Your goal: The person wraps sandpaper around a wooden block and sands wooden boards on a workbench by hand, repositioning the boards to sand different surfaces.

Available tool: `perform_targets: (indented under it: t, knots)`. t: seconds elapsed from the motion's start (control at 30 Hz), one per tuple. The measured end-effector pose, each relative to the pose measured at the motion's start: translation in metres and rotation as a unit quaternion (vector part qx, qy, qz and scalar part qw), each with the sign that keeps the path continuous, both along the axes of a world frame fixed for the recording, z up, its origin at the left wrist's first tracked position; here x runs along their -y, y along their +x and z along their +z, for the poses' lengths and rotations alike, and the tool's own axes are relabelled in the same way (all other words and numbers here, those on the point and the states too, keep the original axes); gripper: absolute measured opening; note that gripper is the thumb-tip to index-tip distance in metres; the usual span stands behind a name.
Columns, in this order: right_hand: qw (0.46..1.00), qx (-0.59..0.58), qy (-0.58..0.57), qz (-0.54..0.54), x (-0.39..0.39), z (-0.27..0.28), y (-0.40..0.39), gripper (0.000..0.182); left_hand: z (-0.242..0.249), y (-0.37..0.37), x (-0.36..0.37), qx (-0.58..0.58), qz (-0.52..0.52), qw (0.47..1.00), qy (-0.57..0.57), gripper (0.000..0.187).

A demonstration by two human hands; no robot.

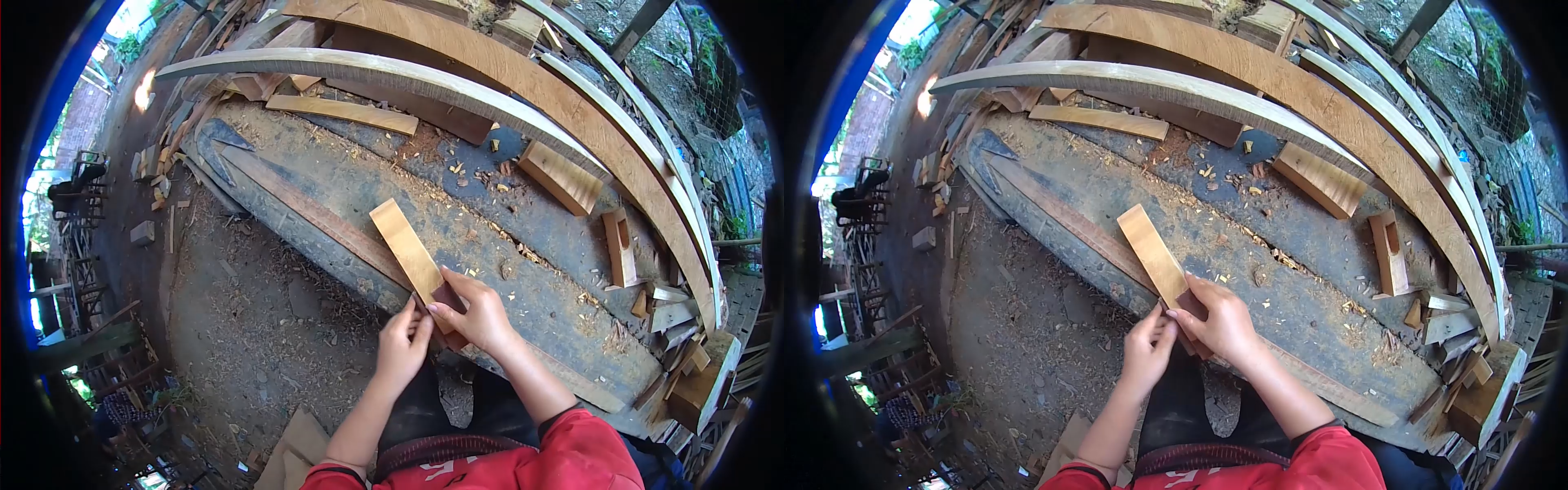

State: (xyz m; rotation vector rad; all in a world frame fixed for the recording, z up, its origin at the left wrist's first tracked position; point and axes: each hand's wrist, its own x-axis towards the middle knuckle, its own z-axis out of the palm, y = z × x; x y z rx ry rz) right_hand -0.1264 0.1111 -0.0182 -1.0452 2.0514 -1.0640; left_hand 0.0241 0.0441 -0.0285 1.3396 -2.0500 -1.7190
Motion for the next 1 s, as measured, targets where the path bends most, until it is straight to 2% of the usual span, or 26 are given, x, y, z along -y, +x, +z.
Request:
perform_targets:
  t: [0.07, 0.1, 0.17, 0.23, 0.27, 0.33, 0.4, 0.43, 0.5, 0.53, 0.6, 0.63, 0.73, 1.0]
  knots:
    - [1.000, 0.011, 0.002, 0.013, -0.004, 0.002, -0.002, 0.058, -0.002, 0.001, 0.022, -0.010, 0.047, 0.998, -0.052, 0.031]
    - [0.999, -0.031, -0.009, 0.016, -0.011, -0.003, 0.000, 0.061, -0.005, 0.002, 0.037, -0.019, 0.064, 0.994, -0.092, 0.029]
    - [0.999, -0.029, 0.009, 0.010, -0.028, -0.005, 0.006, 0.057, -0.012, -0.005, 0.068, -0.041, 0.114, 0.986, -0.111, 0.036]
    - [0.999, -0.028, 0.028, 0.004, -0.042, -0.008, 0.013, 0.053, -0.008, -0.022, 0.100, -0.050, 0.129, 0.989, -0.053, 0.054]
    - [0.999, -0.021, 0.021, -0.014, -0.049, -0.010, 0.018, 0.048, -0.008, -0.030, 0.117, -0.048, 0.136, 0.989, -0.012, 0.056]
    - [0.999, -0.015, 0.016, -0.027, -0.052, -0.013, 0.022, 0.043, -0.008, -0.045, 0.140, -0.136, 0.152, 0.978, 0.047, 0.054]
    - [0.997, -0.039, -0.007, -0.068, -0.052, -0.013, 0.026, 0.034, -0.009, -0.063, 0.155, -0.118, 0.132, 0.982, 0.062, 0.052]
    - [0.997, -0.041, -0.004, -0.067, -0.051, -0.014, 0.027, 0.034, -0.007, -0.072, 0.157, -0.118, 0.134, 0.982, 0.066, 0.052]
    - [0.993, -0.063, -0.004, -0.098, -0.049, -0.016, 0.027, 0.029, -0.002, -0.090, 0.155, -0.008, 0.078, 0.994, 0.080, 0.046]
    - [0.993, -0.064, -0.002, -0.099, -0.048, -0.017, 0.026, 0.029, -0.010, -0.090, 0.155, -0.008, 0.076, 0.994, 0.081, 0.046]
    - [0.991, -0.031, 0.010, -0.133, -0.047, -0.018, 0.025, 0.025, -0.027, -0.087, 0.153, -0.072, 0.016, 0.996, 0.058, 0.040]
    - [0.990, -0.029, 0.011, -0.134, -0.045, -0.018, 0.025, 0.025, -0.030, -0.084, 0.150, -0.081, 0.026, 0.996, 0.039, 0.035]
    - [0.989, -0.014, 0.021, -0.149, -0.039, -0.014, 0.024, 0.024, -0.021, -0.076, 0.144, -0.101, 0.044, 0.991, 0.070, 0.034]
    - [0.980, 0.050, 0.003, -0.190, -0.011, -0.014, 0.019, 0.021, -0.020, -0.063, 0.135, -0.135, 0.076, 0.986, 0.063, 0.027]
